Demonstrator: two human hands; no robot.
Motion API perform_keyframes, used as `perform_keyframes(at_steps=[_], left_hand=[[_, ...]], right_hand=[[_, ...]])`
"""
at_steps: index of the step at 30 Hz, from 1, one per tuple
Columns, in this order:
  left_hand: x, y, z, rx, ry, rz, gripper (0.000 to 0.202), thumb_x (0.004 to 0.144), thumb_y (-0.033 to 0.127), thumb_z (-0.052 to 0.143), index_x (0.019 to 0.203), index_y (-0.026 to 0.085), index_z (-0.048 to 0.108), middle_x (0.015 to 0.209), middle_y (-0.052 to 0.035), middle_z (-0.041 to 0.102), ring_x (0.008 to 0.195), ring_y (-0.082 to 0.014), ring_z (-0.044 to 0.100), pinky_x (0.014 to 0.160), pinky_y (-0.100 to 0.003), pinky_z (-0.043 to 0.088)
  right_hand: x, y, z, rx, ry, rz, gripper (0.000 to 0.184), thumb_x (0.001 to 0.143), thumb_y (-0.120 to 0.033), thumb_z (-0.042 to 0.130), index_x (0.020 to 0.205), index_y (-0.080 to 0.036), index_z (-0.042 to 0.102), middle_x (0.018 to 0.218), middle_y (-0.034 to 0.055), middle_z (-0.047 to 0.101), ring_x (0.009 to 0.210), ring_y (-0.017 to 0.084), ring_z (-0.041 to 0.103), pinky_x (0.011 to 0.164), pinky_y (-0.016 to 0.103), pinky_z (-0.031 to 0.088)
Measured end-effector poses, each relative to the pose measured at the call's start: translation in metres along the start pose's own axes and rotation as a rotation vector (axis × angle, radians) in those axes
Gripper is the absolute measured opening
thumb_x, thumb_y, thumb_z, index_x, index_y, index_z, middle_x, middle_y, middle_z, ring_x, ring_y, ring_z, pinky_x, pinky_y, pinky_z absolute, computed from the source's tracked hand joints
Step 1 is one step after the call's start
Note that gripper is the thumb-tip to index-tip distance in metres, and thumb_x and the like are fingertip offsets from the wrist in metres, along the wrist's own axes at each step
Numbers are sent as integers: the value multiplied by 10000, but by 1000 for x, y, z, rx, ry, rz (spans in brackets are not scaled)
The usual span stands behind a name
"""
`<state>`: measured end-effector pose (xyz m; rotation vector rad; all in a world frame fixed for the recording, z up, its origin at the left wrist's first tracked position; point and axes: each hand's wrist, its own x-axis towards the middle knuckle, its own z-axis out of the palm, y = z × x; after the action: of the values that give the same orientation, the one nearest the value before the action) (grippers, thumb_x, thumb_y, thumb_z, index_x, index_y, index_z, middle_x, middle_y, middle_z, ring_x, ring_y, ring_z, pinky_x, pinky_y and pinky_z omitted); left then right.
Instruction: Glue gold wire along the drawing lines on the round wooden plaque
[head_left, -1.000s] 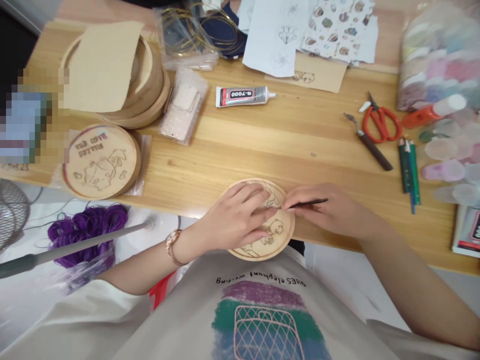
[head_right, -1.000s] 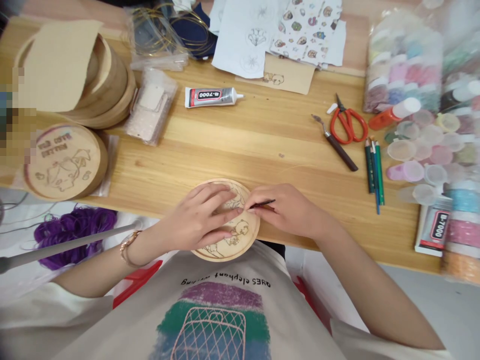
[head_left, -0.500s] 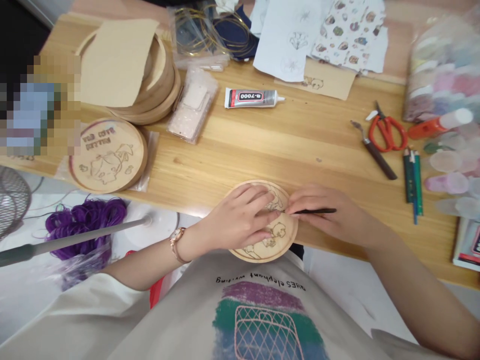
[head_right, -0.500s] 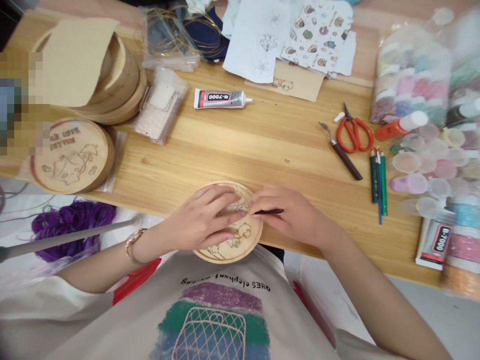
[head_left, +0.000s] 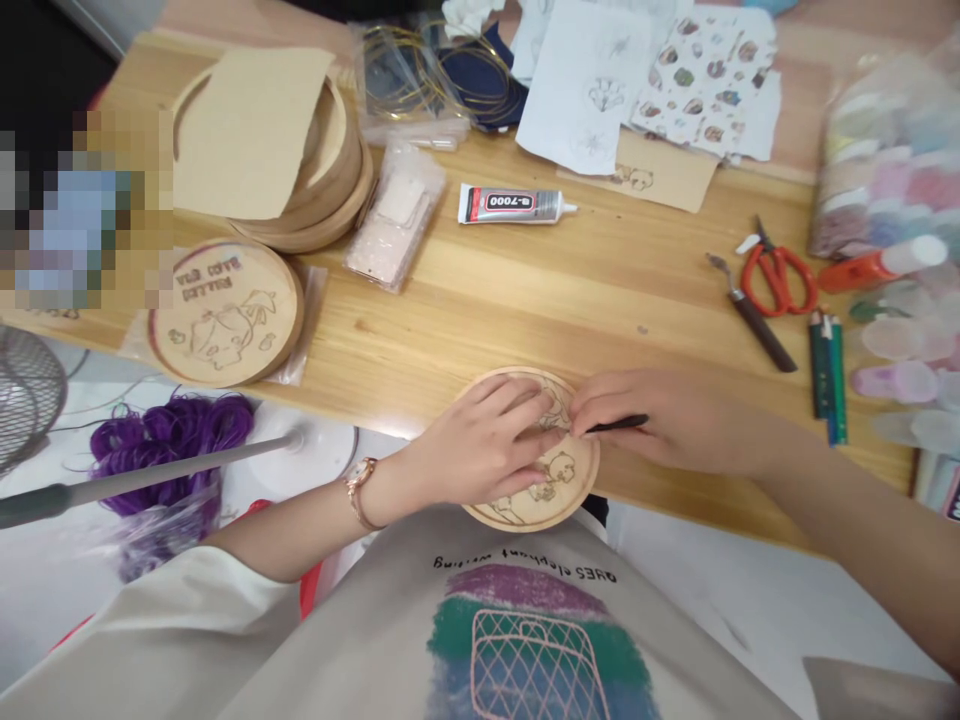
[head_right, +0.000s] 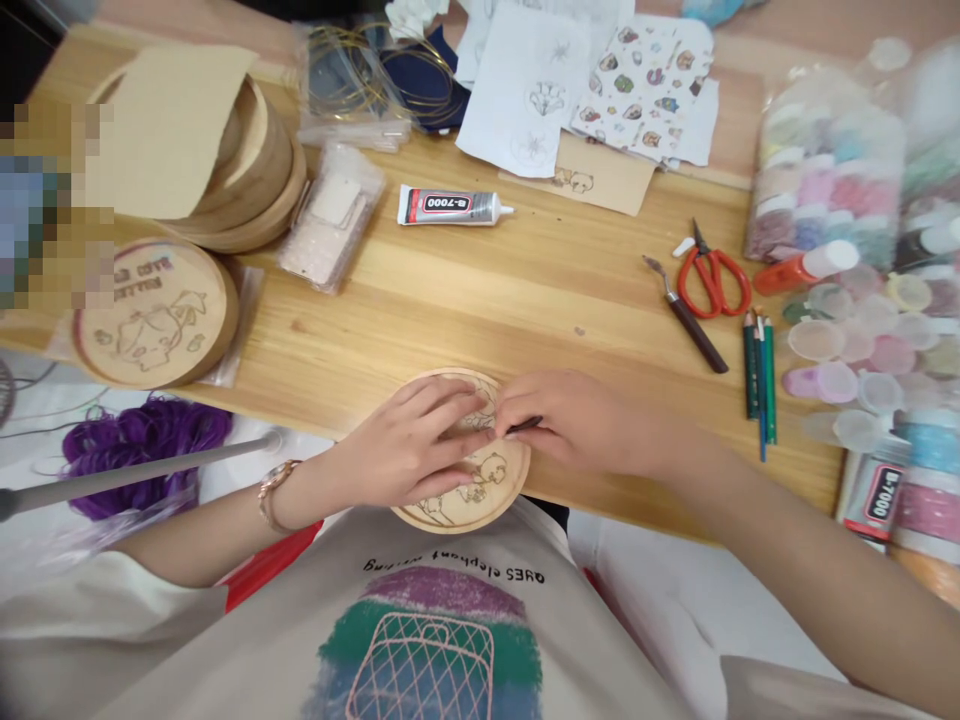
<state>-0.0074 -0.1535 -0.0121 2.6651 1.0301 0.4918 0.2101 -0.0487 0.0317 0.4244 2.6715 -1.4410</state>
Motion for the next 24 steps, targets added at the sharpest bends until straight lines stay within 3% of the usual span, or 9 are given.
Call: perform_keyframes(at_steps=[6, 16, 21, 24], left_hand=[[0, -1, 0, -3, -5, -2, 405, 943, 481, 454, 1165, 188, 623, 1259, -132, 549, 1207, -311, 460, 1027, -491, 400], [0, -1, 0, -2, 28, 3, 422, 948, 493, 432, 1129, 177, 647, 1191, -122, 566, 1192, -314, 469, 1037, -483, 404], [0, -1, 0, 5, 10, -4, 411, 944, 494, 446, 1122, 188, 655, 1207, -128, 566, 1200, -311, 469, 1042, -495, 402], [0, 0, 0, -5, 0, -9, 423, 941, 491, 458, 1179, 188, 632, 1239, -134, 564, 1200, -314, 472, 1035, -507, 404]], right_hand=[[10, -5, -9, -56, -141, -4, 230, 908, -144, 449, 835, -182, 664, 901, 71, 688, 860, 198, 600, 751, 346, 447], [24, -13, -10, -257, -234, -25, 231, 871, -119, 482, 717, -183, 641, 795, 53, 681, 796, 207, 593, 693, 339, 407], [19, -15, -8, -268, -184, -36, 230, 885, -134, 476, 744, -186, 650, 803, 55, 688, 792, 205, 588, 704, 345, 426], [-1, -16, -9, -134, -12, -10, 229, 928, -194, 457, 884, -215, 680, 944, 59, 712, 879, 201, 631, 766, 350, 472]])
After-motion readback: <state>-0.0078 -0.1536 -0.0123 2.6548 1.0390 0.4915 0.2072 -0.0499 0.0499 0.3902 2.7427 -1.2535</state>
